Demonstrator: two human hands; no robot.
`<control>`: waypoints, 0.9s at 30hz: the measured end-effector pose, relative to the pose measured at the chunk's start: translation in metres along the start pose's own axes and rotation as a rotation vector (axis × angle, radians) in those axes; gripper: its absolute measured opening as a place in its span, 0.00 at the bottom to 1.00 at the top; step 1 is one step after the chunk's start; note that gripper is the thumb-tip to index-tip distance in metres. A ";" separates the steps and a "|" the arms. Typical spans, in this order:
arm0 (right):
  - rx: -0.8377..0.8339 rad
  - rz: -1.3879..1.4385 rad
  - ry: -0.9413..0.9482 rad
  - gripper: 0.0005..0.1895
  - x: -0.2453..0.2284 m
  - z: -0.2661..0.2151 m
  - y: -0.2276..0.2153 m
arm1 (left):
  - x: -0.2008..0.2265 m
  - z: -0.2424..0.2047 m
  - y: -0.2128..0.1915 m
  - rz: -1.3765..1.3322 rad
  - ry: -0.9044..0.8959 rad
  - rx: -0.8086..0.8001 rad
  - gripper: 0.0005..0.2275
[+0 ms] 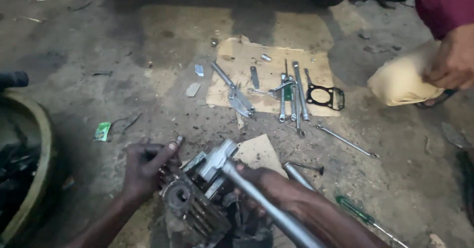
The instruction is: Manually disassembling and inspecting motorcycle engine components using various hand tools.
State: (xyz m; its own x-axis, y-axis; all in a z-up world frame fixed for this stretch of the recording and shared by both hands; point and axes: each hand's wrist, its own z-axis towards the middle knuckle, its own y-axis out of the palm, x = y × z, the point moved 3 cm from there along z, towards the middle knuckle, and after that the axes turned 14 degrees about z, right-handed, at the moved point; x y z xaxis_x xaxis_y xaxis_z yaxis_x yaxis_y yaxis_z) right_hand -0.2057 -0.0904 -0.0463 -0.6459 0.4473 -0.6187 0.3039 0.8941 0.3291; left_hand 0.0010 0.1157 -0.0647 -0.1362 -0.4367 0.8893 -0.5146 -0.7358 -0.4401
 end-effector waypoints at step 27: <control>0.251 -0.052 -0.201 0.29 -0.017 -0.022 0.036 | -0.011 -0.004 -0.005 0.031 0.176 0.141 0.15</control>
State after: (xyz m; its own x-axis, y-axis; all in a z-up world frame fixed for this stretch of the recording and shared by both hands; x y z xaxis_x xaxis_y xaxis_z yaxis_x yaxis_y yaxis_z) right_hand -0.1994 -0.0664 -0.0081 -0.5218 0.3745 -0.7665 0.4535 0.8828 0.1226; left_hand 0.0014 0.1266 -0.0713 -0.3020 -0.3721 0.8777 -0.3858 -0.7942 -0.4694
